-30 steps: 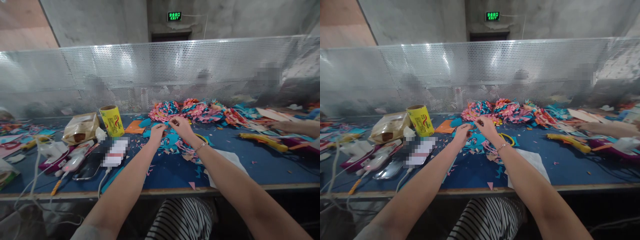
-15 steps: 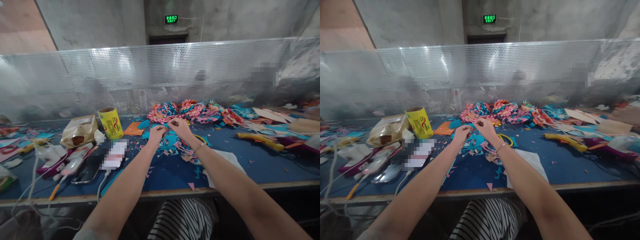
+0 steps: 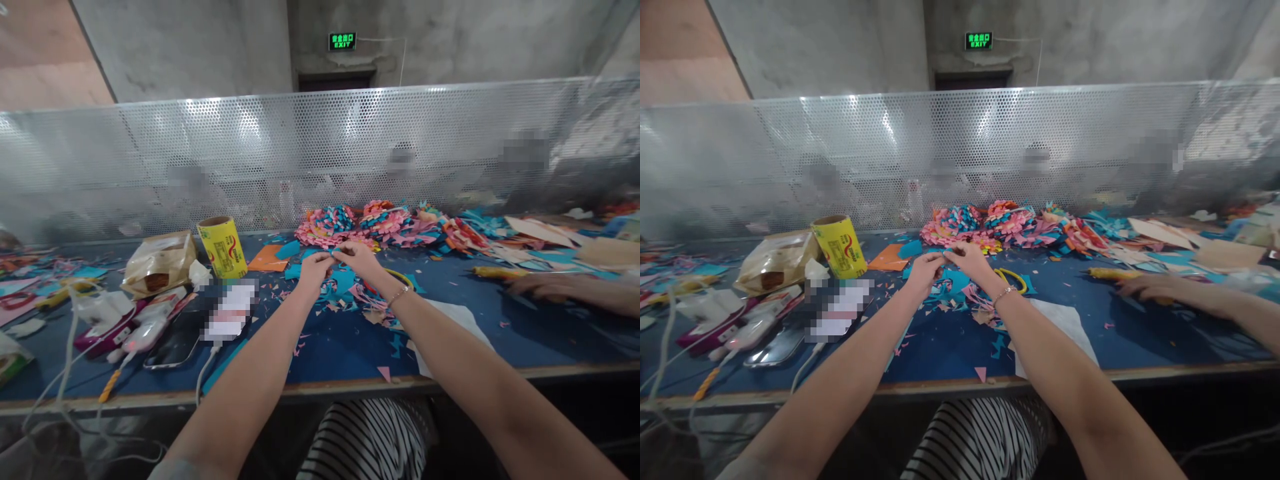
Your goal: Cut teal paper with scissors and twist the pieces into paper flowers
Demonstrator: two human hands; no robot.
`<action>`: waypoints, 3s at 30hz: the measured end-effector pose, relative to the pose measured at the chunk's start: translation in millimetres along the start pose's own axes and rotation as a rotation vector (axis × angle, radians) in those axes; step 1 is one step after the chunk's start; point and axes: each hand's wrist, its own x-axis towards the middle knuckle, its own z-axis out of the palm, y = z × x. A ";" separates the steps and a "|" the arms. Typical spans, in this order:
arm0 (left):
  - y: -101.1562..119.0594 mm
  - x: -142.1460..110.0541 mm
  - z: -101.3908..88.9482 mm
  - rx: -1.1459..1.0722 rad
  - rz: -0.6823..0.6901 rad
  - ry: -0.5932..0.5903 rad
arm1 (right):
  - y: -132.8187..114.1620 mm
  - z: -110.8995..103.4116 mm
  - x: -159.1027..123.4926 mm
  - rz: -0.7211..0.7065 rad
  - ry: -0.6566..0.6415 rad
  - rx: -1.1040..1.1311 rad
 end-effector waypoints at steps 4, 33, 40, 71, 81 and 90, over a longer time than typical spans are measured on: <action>-0.6 0.2 -0.1 -0.005 0.009 -0.024 | -1.4 -1.3 -0.2 -0.009 0.036 -0.017; 11.3 -10.4 1.1 0.299 0.199 -0.114 | -5.1 1.8 -0.3 0.181 -0.043 0.368; 18.3 -11.1 3.5 -0.290 -0.387 -0.211 | -6.8 -1.9 -1.7 0.023 -0.054 0.248; 12.3 -3.6 1.1 -0.412 -0.151 0.033 | 2.5 -0.1 1.0 0.008 0.042 0.150; 11.8 -4.7 3.1 -0.379 -0.122 0.031 | -4.5 -2.7 -0.1 0.042 0.055 0.132; 10.6 -4.2 2.3 -0.375 -0.096 0.019 | -8.5 -2.7 -1.8 0.042 0.053 0.116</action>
